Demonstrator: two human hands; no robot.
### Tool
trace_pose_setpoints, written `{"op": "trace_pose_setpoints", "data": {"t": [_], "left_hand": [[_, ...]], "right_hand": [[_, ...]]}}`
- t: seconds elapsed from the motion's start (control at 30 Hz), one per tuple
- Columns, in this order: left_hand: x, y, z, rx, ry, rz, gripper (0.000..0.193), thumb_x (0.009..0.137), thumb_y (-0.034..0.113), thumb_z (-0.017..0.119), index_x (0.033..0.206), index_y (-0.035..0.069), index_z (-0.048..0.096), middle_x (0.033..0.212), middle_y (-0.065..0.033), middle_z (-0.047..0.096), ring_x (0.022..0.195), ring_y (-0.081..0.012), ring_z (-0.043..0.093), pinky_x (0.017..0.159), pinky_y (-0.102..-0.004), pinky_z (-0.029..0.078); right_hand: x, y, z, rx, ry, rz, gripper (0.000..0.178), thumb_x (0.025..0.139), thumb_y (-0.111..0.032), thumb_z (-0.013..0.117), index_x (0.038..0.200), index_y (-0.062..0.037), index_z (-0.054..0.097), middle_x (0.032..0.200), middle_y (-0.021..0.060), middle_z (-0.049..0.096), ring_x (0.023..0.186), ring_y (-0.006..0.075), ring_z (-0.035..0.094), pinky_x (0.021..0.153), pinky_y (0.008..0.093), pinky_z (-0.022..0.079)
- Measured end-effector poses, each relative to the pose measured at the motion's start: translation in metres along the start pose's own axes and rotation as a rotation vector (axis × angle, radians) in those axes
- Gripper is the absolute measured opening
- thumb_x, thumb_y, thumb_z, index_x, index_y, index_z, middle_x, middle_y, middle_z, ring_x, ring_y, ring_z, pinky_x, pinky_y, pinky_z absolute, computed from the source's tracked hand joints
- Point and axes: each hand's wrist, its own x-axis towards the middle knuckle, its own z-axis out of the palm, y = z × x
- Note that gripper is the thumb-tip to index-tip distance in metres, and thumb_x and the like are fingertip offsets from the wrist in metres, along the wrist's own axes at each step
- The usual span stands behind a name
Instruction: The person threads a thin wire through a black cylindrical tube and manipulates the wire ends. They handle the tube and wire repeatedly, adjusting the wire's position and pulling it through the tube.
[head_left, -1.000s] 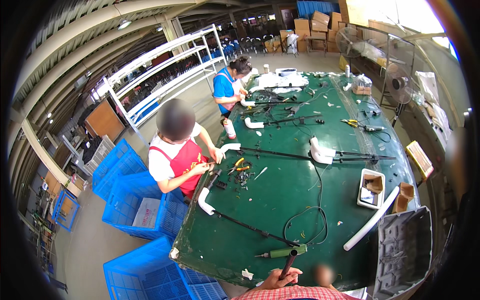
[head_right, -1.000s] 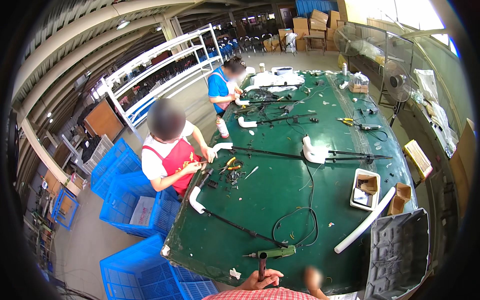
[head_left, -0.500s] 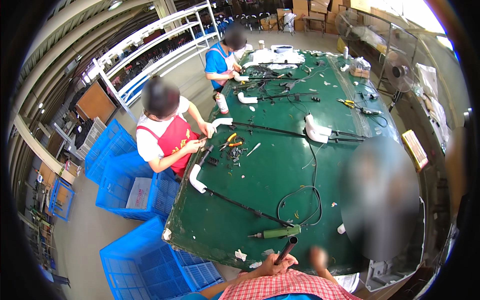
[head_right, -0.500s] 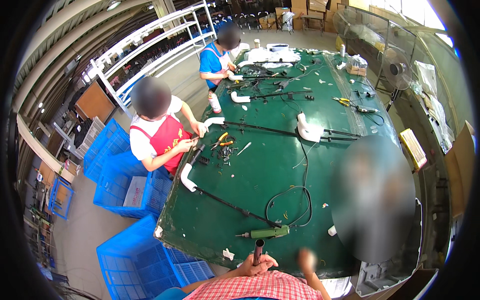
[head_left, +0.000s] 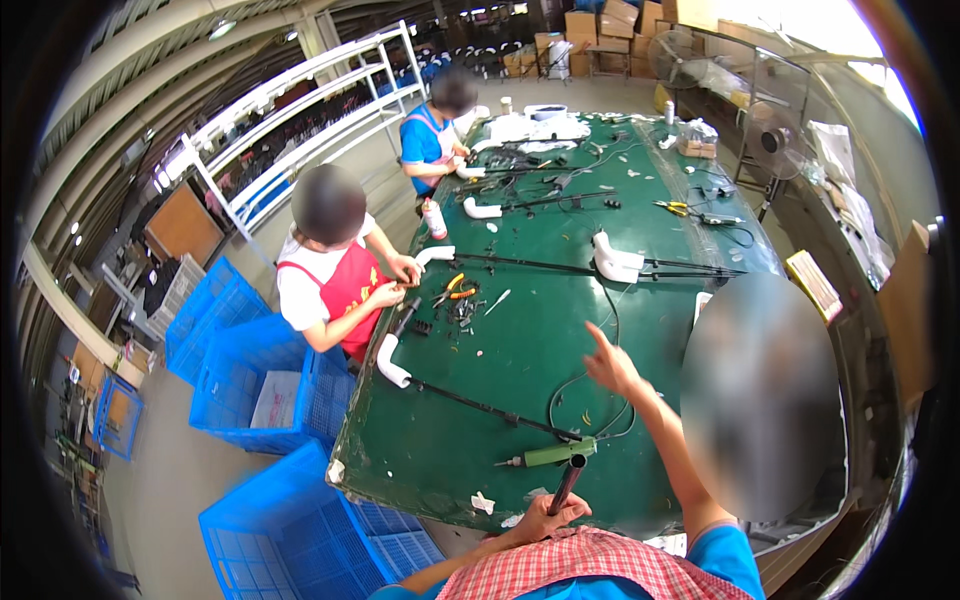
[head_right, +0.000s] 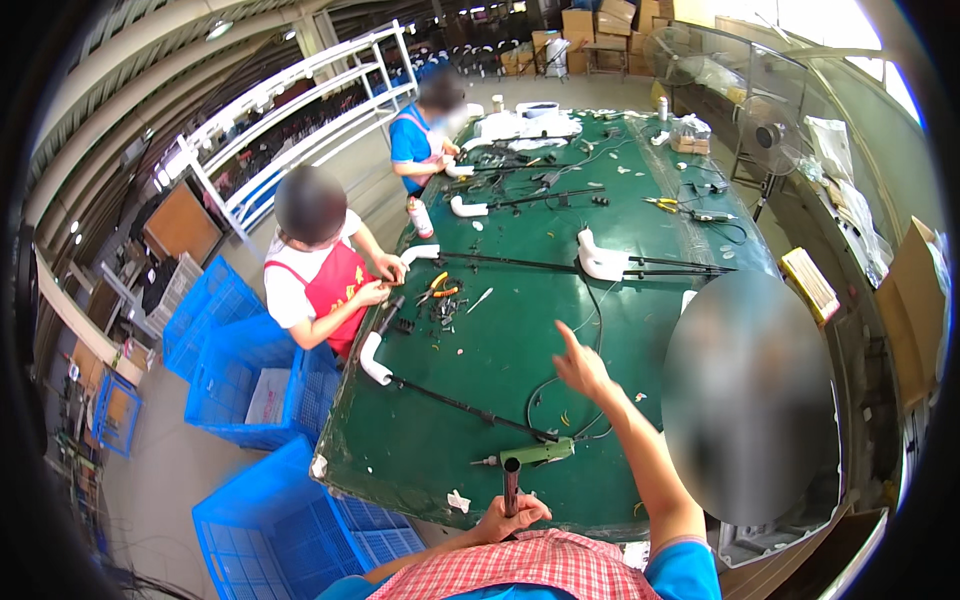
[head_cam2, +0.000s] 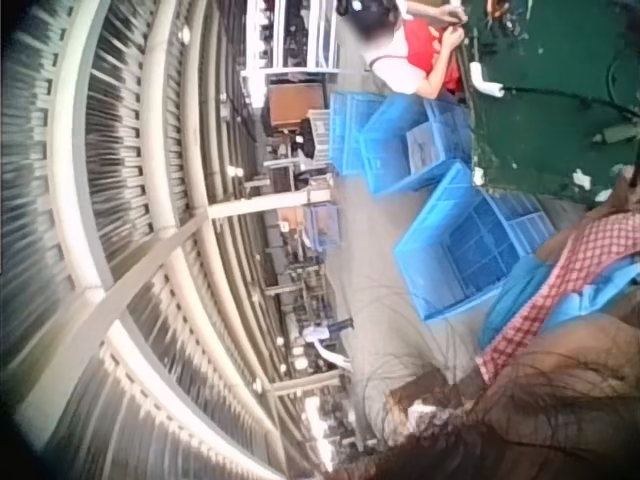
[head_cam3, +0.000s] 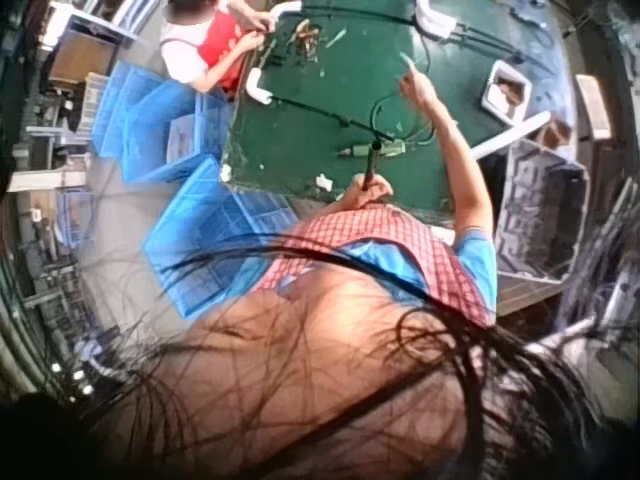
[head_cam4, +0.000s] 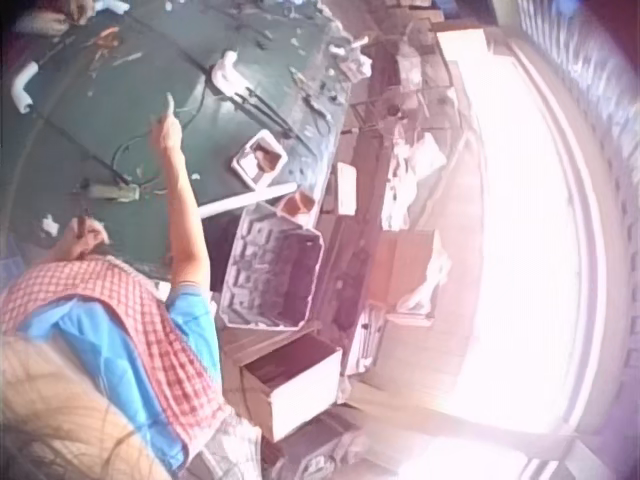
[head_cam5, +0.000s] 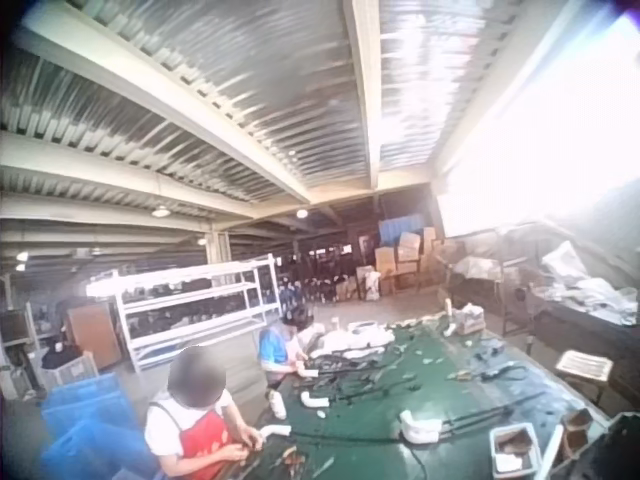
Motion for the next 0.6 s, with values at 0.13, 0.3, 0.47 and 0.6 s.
{"op": "trace_pose_setpoints", "data": {"t": [0.13, 0.3, 0.47, 0.6], "left_hand": [[0.001, 0.010, 0.006, -0.077, 0.044, -0.133, 0.027, 0.093, 0.027, 0.064, 0.095, 0.000, 0.069, 0.065, 0.0044, 0.051, 0.058, -0.0031, 0.040, 0.052, -0.0208, 0.028], [-0.002, 0.010, 0.010, -0.084, 0.116, -0.080, 0.023, 0.093, 0.025, 0.065, 0.089, 0.003, 0.070, 0.067, 0.0062, 0.054, 0.059, -0.0020, 0.041, 0.052, -0.0202, 0.029], [0.007, -0.020, 0.004, -0.233, 0.152, 0.085, 0.016, 0.091, 0.016, 0.065, 0.090, 0.001, 0.069, 0.083, -0.0013, 0.066, 0.066, -0.0023, 0.049, 0.056, -0.0198, 0.037], [0.000, -0.002, 0.008, -0.127, 0.116, 0.053, 0.013, 0.090, 0.006, 0.063, 0.101, 0.000, 0.066, 0.076, 0.0016, 0.057, 0.071, -0.0039, 0.050, 0.064, -0.0208, 0.040]], "right_hand": [[0.123, -0.072, -0.052, -0.343, 0.121, -0.085, 0.082, 0.082, -0.020, 0.062, 0.148, -0.0083, 0.015, 0.096, 0.0263, 0.064, 0.089, 0.0435, 0.062, 0.078, 0.0506, 0.050], [0.191, -0.130, -0.088, -0.373, 0.341, -0.027, 0.060, 0.085, -0.015, 0.051, 0.139, 0.0010, 0.032, 0.095, 0.0230, 0.067, 0.089, 0.0397, 0.065, 0.078, 0.0480, 0.052], [0.127, -0.070, -0.010, -0.131, 0.111, 0.023, 0.054, 0.082, -0.025, 0.063, 0.130, -0.0146, 0.040, 0.096, 0.0201, 0.067, 0.091, 0.0390, 0.065, 0.078, 0.0499, 0.052], [-0.048, 0.039, 0.108, 0.015, -0.538, 0.211, 0.015, 0.086, -0.022, 0.054, 0.084, -0.0080, 0.060, 0.067, 0.0098, 0.067, 0.056, 0.0222, 0.066, 0.051, 0.0370, 0.053]]}}
